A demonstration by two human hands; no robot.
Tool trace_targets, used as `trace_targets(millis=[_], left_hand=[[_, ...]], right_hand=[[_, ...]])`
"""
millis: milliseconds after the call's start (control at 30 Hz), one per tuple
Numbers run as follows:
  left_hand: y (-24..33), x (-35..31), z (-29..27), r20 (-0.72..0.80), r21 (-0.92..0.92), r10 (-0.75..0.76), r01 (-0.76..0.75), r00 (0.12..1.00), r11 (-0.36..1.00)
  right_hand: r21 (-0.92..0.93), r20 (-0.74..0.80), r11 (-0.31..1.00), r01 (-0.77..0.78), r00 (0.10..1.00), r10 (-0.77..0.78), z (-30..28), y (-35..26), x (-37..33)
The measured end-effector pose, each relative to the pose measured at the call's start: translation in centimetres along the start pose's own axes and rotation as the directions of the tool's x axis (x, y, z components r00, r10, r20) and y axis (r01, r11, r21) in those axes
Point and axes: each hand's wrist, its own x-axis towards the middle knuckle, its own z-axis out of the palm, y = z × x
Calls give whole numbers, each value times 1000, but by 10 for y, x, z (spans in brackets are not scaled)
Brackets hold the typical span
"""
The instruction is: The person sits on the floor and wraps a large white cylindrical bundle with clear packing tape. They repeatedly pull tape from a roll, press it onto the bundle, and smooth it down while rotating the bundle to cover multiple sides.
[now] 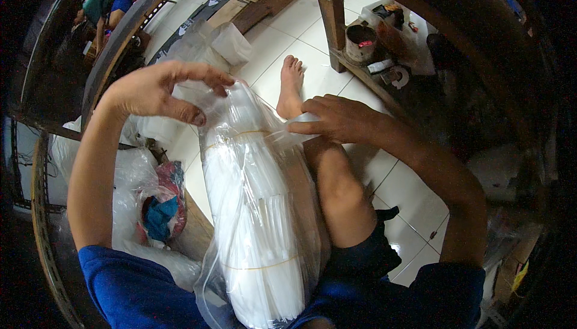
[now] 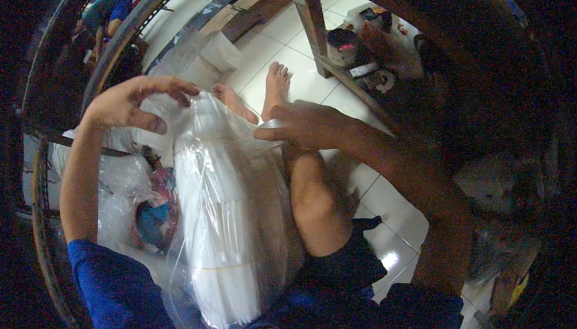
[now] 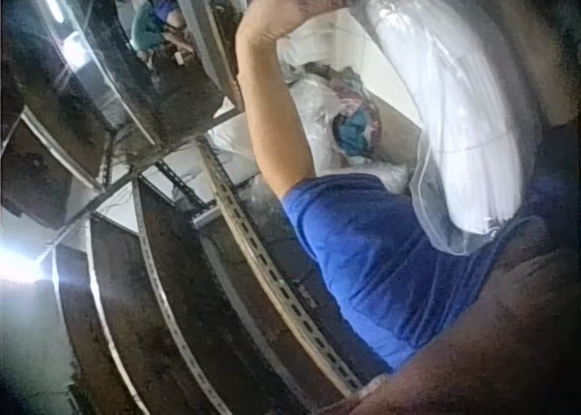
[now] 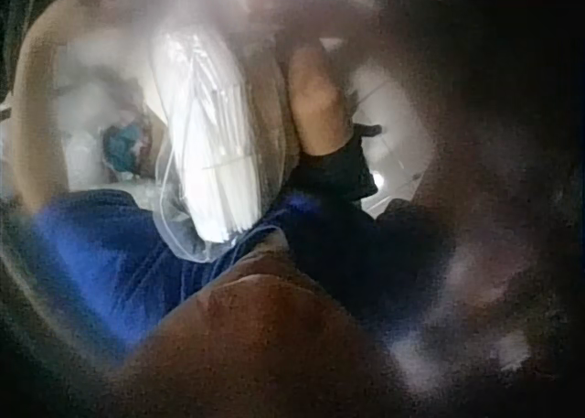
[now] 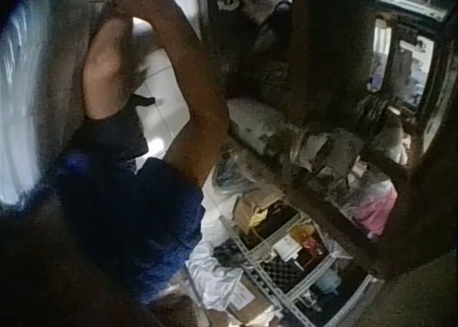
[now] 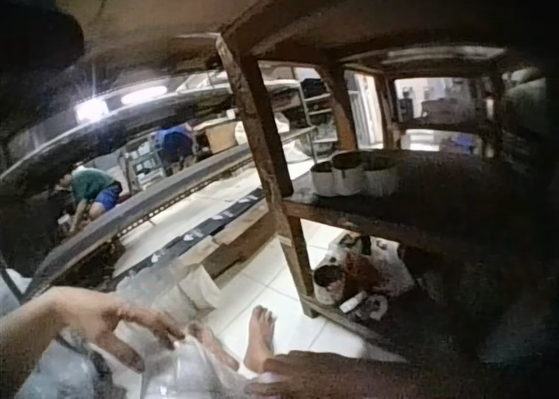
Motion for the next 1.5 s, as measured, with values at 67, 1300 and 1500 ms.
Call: trace_targets(millis=[67, 1300, 1500], left_hand=[[-18, -5, 5, -80, 135, 99, -88, 992, 987], [44, 57, 128, 195, 738, 9, -152, 981, 658], [31, 83, 129, 318, 726, -81, -188, 944, 662]], right_hand=[[-19, -16, 1000, 0, 1000, -1, 5, 3, -9], [252, -302, 855, -453, 803, 515, 56, -33, -47], [355, -332, 845, -399, 792, 513, 45, -41, -52]])
